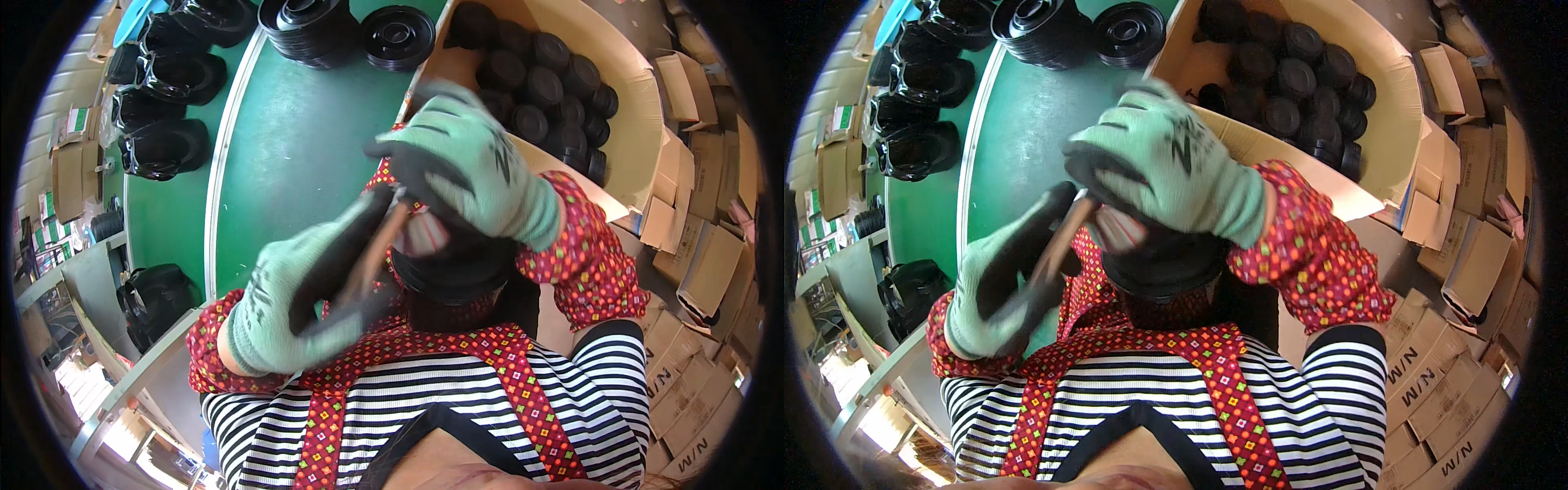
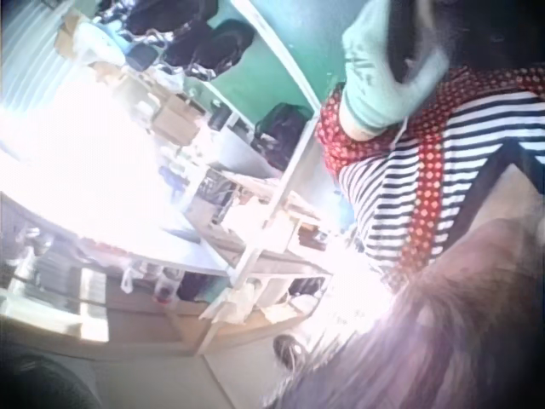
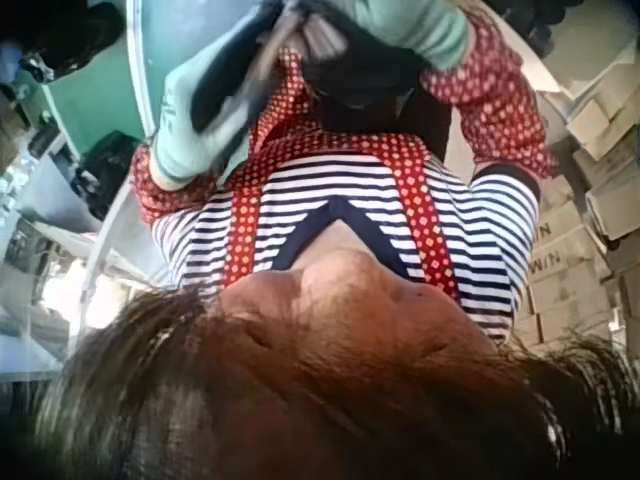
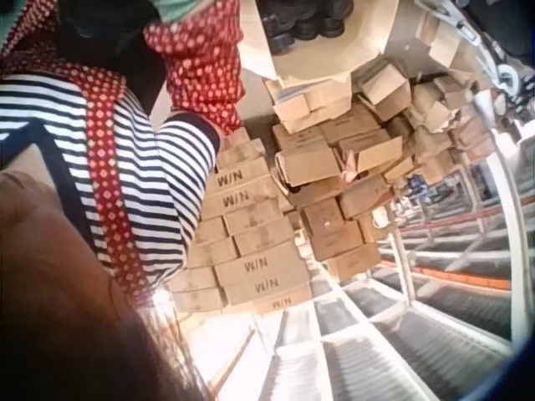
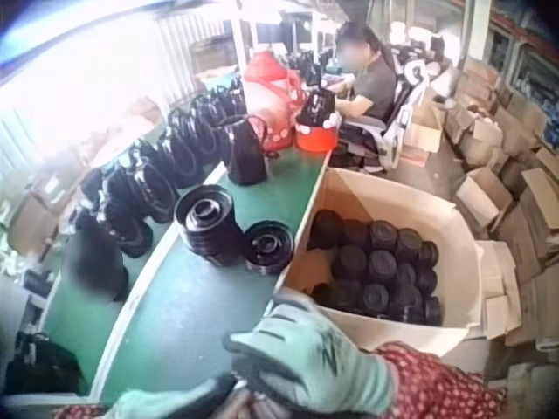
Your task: The person repeatedly picks up black kettle bodies from a green workbench, inserts a metal rod into the spout, and screws on a black lid. The person places the assembled kettles back on the bench and continues the process with additional units.
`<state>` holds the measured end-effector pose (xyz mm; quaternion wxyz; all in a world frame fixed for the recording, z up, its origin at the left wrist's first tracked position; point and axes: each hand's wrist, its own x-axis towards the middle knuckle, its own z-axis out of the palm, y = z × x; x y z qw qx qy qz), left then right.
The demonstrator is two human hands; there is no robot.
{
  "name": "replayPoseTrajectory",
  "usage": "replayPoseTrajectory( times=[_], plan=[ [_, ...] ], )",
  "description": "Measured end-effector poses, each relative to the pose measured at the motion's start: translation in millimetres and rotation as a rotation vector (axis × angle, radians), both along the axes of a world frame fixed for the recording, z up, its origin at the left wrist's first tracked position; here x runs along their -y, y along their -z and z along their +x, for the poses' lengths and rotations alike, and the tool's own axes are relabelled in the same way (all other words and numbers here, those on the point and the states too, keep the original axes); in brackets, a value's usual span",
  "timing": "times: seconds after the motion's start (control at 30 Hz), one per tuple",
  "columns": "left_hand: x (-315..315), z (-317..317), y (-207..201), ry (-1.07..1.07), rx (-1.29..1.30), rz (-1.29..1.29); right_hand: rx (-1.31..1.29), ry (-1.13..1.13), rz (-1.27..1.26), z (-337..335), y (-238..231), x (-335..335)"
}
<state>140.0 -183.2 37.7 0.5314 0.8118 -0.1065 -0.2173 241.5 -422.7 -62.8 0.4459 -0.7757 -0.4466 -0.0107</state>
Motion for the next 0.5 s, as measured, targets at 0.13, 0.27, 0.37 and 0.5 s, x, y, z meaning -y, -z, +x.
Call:
replayPoseTrajectory(
  times=[0.13,0.27,0.37,0.5],
  plan=[
    [12.8,39.8,-3.3,0.274,0.361,0.105,-0.169,0.01,0.229,-10.0,68.2,8.9],
    [51.6,56.1,36.5,0.51,0.485,-0.309,-0.371,-0.072,0.431,-20.8,104.2,20.3],
    [81.4,36.3,61.4,0.512,0.495,-0.394,-0.437,-0.117,0.407,-27.3,126.8,27.5],
    [113.2,13.0,46.7,0.315,0.442,-0.14,-0.185,-0.209,0.344,-19.8,115.0,33.1]
  ],
)
